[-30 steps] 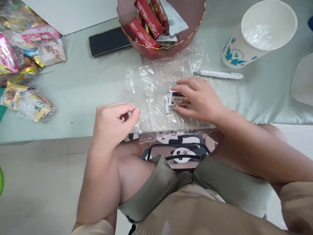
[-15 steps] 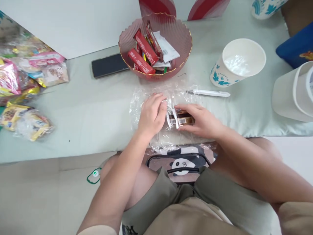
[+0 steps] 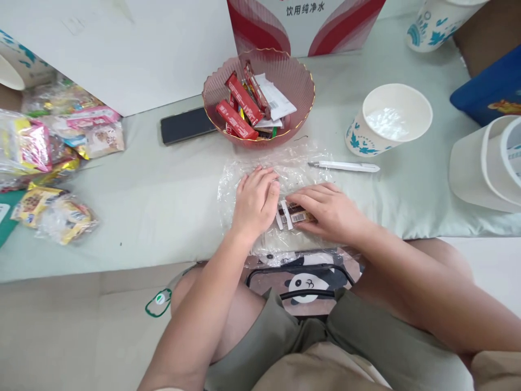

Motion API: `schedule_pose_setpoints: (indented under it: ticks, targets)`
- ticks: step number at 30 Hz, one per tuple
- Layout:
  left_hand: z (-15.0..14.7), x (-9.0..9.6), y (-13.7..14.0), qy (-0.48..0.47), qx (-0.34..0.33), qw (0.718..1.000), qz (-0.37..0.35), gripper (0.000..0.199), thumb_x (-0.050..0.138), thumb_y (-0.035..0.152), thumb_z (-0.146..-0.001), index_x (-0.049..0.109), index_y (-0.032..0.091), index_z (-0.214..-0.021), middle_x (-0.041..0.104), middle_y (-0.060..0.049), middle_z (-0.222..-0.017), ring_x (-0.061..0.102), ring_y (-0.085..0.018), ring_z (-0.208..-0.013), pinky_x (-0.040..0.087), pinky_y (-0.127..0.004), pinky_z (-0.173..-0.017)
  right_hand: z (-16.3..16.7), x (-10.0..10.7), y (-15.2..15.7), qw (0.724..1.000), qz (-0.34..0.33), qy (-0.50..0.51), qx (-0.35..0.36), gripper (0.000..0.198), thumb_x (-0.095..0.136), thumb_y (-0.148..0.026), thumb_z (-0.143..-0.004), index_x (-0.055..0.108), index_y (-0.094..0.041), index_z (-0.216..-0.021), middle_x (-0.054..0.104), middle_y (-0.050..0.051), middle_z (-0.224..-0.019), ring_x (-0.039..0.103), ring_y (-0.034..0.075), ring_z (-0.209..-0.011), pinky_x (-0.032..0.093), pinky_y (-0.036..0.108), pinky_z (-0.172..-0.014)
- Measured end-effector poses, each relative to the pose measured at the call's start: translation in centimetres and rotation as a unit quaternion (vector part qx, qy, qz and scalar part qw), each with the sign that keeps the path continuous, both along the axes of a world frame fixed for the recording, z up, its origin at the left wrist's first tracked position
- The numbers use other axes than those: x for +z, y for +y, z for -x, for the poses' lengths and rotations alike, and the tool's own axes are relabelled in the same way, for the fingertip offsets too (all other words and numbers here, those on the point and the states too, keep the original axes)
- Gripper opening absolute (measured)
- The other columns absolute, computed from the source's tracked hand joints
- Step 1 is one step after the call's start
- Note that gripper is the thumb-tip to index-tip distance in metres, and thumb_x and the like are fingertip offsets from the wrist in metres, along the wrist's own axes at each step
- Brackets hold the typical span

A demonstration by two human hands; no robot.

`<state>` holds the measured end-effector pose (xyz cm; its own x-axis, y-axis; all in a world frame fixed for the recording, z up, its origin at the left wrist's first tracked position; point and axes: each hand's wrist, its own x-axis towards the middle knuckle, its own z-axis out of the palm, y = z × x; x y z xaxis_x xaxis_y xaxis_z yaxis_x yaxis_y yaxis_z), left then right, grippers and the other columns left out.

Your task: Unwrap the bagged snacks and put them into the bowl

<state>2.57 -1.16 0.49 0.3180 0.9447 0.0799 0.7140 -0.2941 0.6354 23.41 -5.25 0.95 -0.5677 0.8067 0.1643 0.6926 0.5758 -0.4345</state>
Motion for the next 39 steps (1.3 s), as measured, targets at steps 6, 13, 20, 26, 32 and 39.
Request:
schedule_pose_setpoints:
  ticks: [6,13,20,26,32,39]
  targets:
    - [0.1,0.3,-0.1,0.022,-0.009,1.0,0.019,0.048,0.027,0.04,-0.11,0.067,0.022,-0.129,0.066,-0.008,-0.148,0.047,-0.025,-0.153,0.028,-0.055,-0.13,-1.5,0.7,-0.4,0.996,0.042,0.084,0.009,0.045,0.065,-0.045,-0.097,0.062,-0.021,-0.134,0.075,0.015,-0.128,0.072,0.029,-0.12,0.058,0.046,-0.099]
    - [0.0,1.0,-0.4,0.069,-0.035,0.996,0.047,0.046,0.03,0.041,-0.11,0.063,0.027,-0.139,0.05,-0.005,-0.165,0.034,-0.025,-0.161,0.024,-0.057,-0.133,-3.4,1.3,-0.8,0.973,0.049,0.197,-0.11,0.055,0.067,-0.054,-0.095,0.055,-0.028,-0.141,0.073,0.013,-0.132,0.073,0.03,-0.117,0.062,0.049,-0.098]
    - [-0.1,1.2,-0.6,0.125,-0.064,0.99,0.029,0.05,0.058,0.033,-0.097,0.058,0.026,-0.147,0.042,-0.007,-0.17,0.029,-0.031,-0.162,0.023,-0.061,-0.133,0.1,6.1,6.2,0.959,-0.05,0.154,-0.232,0.052,0.078,-0.042,-0.086,0.062,-0.023,-0.132,0.076,0.012,-0.119,0.074,0.03,-0.107,0.061,0.05,-0.095]
    - [-0.2,1.0,-0.3,0.135,-0.064,0.988,0.045,0.052,0.058,0.033,-0.096,0.057,0.026,-0.148,0.039,-0.006,-0.171,0.027,-0.031,-0.163,0.022,-0.061,-0.134,3.8,11.5,14.1,0.951,-0.013,0.085,-0.297,0.077,0.08,-0.042,-0.085,0.05,-0.014,-0.15,0.061,0.014,-0.151,0.058,0.029,-0.141,0.044,0.047,-0.119]
    - [0.3,1.1,-0.3,0.119,-0.087,0.988,0.041,0.054,0.06,0.033,-0.095,0.057,0.025,-0.148,0.038,-0.006,-0.172,0.026,-0.031,-0.164,0.021,-0.06,-0.134,0.9,6.8,6.7,0.949,-0.106,0.114,-0.276,0.027,0.064,-0.03,-0.09,0.066,-0.023,-0.116,0.076,0.012,-0.121,0.072,0.029,-0.111,0.056,0.049,-0.098]
    - [0.4,1.2,-0.6,0.104,-0.144,0.984,0.028,0.048,0.064,0.028,-0.092,0.062,0.025,-0.14,0.04,-0.006,-0.171,0.029,-0.032,-0.163,0.021,-0.061,-0.134,-3.5,-0.9,3.5,0.936,-0.075,0.004,-0.343,0.06,0.072,-0.04,-0.083,0.056,-0.021,-0.138,0.073,0.023,-0.127,0.06,0.046,-0.125,0.038,0.07,-0.105]
